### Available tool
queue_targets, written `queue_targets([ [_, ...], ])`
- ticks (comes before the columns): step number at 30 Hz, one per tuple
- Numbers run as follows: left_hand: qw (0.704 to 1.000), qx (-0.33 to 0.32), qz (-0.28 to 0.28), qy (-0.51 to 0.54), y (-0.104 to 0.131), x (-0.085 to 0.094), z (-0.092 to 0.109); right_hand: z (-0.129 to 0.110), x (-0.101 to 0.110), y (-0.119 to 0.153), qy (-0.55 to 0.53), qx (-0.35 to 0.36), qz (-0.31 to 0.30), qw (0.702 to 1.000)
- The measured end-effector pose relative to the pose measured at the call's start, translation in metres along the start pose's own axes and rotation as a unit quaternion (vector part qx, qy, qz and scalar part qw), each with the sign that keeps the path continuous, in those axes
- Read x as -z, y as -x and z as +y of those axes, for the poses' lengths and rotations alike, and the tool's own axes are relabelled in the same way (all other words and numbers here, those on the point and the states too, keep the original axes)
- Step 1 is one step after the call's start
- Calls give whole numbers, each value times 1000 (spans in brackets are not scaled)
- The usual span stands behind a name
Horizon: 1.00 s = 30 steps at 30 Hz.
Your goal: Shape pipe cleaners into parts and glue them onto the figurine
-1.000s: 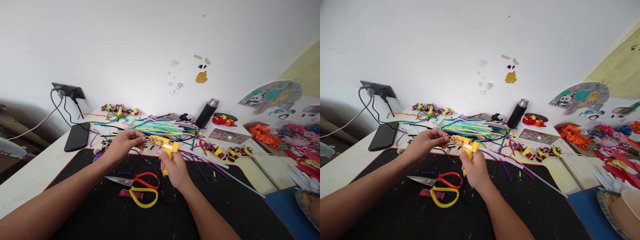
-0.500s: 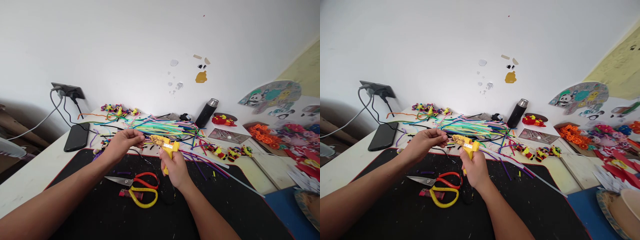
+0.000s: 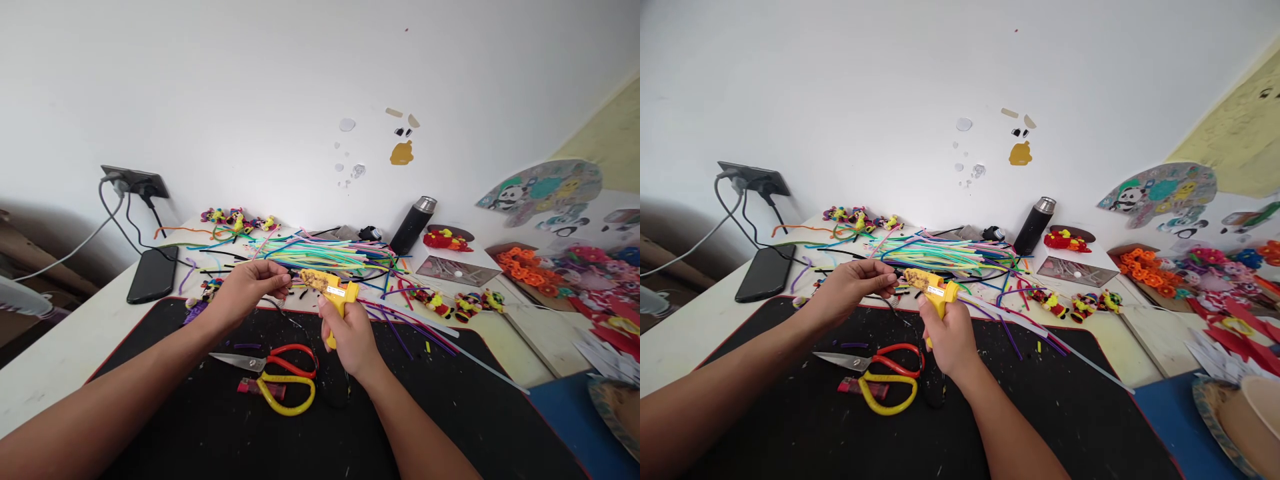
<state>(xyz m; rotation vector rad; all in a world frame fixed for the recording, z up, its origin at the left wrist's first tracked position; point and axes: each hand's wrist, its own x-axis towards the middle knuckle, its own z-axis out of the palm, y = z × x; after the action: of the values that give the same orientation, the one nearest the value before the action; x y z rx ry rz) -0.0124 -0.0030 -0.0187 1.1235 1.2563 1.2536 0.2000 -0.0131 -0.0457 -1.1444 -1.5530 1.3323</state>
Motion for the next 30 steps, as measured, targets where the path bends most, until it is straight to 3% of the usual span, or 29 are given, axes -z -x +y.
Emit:
queue_targets([
  [16, 1000, -18, -1, 5, -3, 6, -8, -3, 1, 0, 3, -9, 8, 1000],
  [30, 1000, -13, 17, 4, 0, 3, -1, 0, 1, 0, 5, 4, 2, 1000],
])
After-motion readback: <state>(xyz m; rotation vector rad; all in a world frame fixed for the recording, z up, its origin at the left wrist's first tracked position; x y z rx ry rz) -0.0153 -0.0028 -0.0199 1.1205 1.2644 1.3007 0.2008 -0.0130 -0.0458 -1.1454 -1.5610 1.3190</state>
